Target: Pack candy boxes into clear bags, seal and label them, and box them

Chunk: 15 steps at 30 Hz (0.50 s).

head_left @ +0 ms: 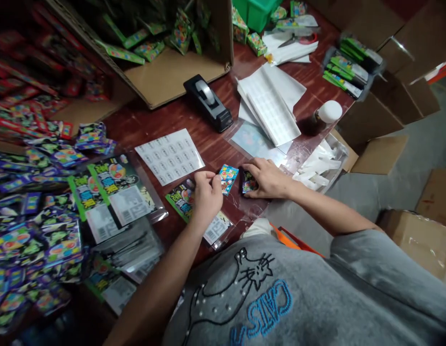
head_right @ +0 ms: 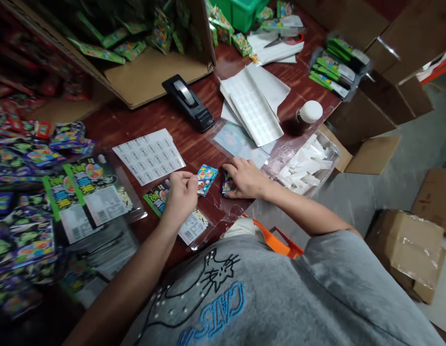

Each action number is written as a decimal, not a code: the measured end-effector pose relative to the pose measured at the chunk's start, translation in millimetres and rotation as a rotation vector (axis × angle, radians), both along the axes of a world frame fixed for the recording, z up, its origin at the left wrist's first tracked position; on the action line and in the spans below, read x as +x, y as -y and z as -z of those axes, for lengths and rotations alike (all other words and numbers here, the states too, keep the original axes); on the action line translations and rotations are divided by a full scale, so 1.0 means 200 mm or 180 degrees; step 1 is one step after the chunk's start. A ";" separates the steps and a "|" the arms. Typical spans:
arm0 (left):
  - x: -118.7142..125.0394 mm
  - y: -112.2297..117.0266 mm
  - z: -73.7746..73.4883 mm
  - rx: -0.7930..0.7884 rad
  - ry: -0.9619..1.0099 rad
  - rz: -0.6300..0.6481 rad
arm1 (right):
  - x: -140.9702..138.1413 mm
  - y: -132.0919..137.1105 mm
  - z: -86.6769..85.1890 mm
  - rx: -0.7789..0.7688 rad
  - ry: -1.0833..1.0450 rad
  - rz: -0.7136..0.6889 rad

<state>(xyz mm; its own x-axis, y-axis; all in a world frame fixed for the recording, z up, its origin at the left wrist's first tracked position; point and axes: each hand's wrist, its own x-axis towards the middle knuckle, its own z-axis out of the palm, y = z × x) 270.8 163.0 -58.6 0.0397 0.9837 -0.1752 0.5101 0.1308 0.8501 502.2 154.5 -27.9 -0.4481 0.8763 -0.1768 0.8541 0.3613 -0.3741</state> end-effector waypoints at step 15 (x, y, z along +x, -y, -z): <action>-0.12 -0.30 -0.13 0.0758 -0.1427 0.3073 | 0.19 -0.29 0.05 0.0044 -0.0637 -0.1474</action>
